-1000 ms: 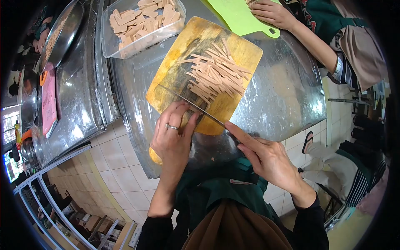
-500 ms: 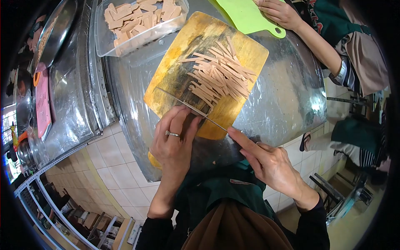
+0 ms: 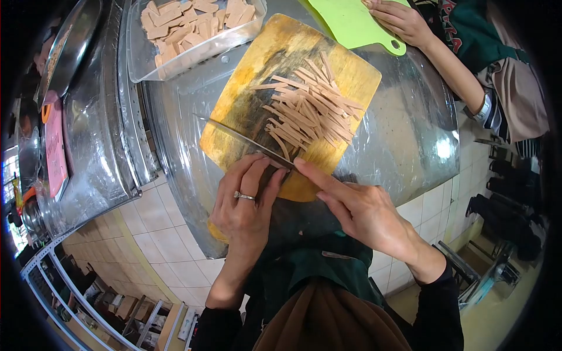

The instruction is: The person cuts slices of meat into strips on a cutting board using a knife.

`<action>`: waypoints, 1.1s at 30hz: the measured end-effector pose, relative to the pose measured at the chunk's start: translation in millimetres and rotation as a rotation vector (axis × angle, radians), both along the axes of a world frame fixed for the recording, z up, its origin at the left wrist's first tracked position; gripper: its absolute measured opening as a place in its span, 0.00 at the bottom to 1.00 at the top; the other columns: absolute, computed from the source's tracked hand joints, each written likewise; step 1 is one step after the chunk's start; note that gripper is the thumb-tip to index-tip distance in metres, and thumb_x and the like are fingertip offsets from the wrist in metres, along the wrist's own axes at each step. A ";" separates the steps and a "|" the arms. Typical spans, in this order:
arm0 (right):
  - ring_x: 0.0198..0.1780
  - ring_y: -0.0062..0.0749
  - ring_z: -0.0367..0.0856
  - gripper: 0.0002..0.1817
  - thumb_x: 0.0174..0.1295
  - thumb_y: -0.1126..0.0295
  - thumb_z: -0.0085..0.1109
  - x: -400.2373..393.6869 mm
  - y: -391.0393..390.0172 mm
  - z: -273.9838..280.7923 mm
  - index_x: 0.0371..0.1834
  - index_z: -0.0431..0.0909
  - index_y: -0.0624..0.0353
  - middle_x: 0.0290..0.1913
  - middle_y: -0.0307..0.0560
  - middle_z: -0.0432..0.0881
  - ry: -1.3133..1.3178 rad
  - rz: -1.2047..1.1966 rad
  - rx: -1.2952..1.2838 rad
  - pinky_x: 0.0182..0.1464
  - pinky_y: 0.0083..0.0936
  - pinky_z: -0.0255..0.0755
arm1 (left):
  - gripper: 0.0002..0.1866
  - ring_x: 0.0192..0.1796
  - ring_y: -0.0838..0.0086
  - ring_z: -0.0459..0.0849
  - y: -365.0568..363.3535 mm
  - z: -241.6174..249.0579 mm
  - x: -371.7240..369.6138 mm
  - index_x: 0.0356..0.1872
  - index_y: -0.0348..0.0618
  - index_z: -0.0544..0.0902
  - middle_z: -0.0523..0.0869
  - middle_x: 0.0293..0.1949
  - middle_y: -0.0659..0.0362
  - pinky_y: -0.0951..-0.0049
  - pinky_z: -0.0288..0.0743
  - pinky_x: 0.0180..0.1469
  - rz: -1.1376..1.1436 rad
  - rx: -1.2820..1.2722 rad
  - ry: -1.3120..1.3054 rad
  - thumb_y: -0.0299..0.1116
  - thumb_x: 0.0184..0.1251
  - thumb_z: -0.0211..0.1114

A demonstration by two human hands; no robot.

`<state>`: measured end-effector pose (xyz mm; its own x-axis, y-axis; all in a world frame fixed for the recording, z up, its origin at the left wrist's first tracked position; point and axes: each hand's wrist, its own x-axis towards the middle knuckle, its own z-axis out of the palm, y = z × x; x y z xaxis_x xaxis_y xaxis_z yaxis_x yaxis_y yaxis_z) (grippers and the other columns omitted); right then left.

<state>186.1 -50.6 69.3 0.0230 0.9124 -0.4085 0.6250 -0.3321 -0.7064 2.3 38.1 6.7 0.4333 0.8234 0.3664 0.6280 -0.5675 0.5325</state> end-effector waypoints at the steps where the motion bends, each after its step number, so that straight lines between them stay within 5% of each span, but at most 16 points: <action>1: 0.31 0.57 0.86 0.34 0.69 0.80 0.62 0.7 -2.2 -1.1 0.79 0.71 0.46 0.38 0.62 0.87 0.020 -0.019 0.047 0.35 0.42 0.81 | 0.19 0.49 0.64 0.90 0.1 0.3 0.0 0.49 0.45 0.89 0.89 0.50 0.62 0.67 0.84 0.47 0.000 -0.001 -0.001 0.28 0.55 0.83; 6: 0.30 0.54 0.87 0.35 0.69 0.80 0.63 5.3 -27.2 -10.7 0.79 0.71 0.42 0.37 0.61 0.88 0.021 -0.106 0.207 0.35 0.41 0.81 | 0.19 0.49 0.64 0.90 -2.5 0.8 0.4 0.49 0.45 0.88 0.89 0.50 0.62 0.68 0.84 0.48 0.003 0.002 0.001 0.28 0.55 0.82; 12: 0.30 0.52 0.87 0.32 0.72 0.78 0.61 7.8 -12.8 1.1 0.79 0.72 0.43 0.38 0.62 0.88 -0.232 -0.001 0.053 0.37 0.37 0.81 | 0.17 0.51 0.64 0.90 -2.1 5.9 6.0 0.47 0.46 0.88 0.91 0.49 0.60 0.67 0.83 0.51 0.014 -0.032 -0.026 0.28 0.56 0.82; 15: 0.34 0.59 0.89 0.31 0.75 0.72 0.58 16.4 -10.3 -15.1 0.81 0.68 0.40 0.43 0.61 0.90 0.062 -0.134 0.217 0.38 0.43 0.82 | 0.16 0.51 0.63 0.89 -1.0 7.5 7.7 0.45 0.46 0.88 0.91 0.48 0.59 0.67 0.83 0.52 0.023 -0.040 -0.029 0.28 0.56 0.82; 19: 0.31 0.39 0.84 0.29 0.78 0.69 0.54 29.7 -14.9 -13.1 0.82 0.68 0.40 0.42 0.58 0.89 0.225 -0.230 0.148 0.40 0.37 0.80 | 0.17 0.48 0.62 0.89 8.1 -0.6 15.0 0.47 0.45 0.87 0.90 0.48 0.59 0.67 0.82 0.48 -0.001 0.053 -0.028 0.29 0.56 0.81; 23: 0.26 0.23 0.73 0.29 0.79 0.68 0.52 38.7 -23.3 0.7 0.83 0.67 0.39 0.34 0.49 0.83 0.214 -0.302 0.095 0.37 0.30 0.76 | 0.10 0.48 0.61 0.89 23.7 1.8 19.5 0.46 0.38 0.87 0.90 0.46 0.52 0.69 0.82 0.51 -0.011 -0.170 -0.263 0.24 0.65 0.75; 28: 0.38 0.47 0.89 0.29 0.78 0.69 0.55 30.6 -47.8 -3.9 0.82 0.68 0.40 0.48 0.56 0.90 0.172 -0.184 0.203 0.44 0.38 0.82 | 0.09 0.50 0.62 0.89 25.6 10.5 -1.1 0.48 0.36 0.88 0.90 0.48 0.51 0.66 0.81 0.55 0.056 -0.326 -0.285 0.24 0.70 0.71; 32: 0.52 0.64 0.86 0.30 0.75 0.72 0.58 18.5 -52.9 -2.7 0.80 0.69 0.41 0.60 0.59 0.86 0.136 -0.117 0.138 0.50 0.46 0.84 | 0.09 0.54 0.61 0.87 15.8 11.6 -4.8 0.48 0.37 0.89 0.89 0.51 0.51 0.65 0.79 0.59 -0.007 -0.209 -0.136 0.26 0.68 0.73; 33: 0.47 0.64 0.88 0.31 0.74 0.74 0.59 17.4 -53.7 -4.4 0.80 0.69 0.40 0.58 0.62 0.86 0.135 -0.121 0.135 0.47 0.47 0.83 | 0.10 0.54 0.60 0.87 14.7 9.6 -3.0 0.47 0.39 0.90 0.89 0.51 0.52 0.64 0.78 0.58 0.005 -0.191 -0.124 0.27 0.67 0.74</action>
<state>203.5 -104.4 65.0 0.0893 0.9531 -0.2893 0.4827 -0.2955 -0.8245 -0.7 52.7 16.3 0.3905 0.8849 0.2541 0.5538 -0.4462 0.7030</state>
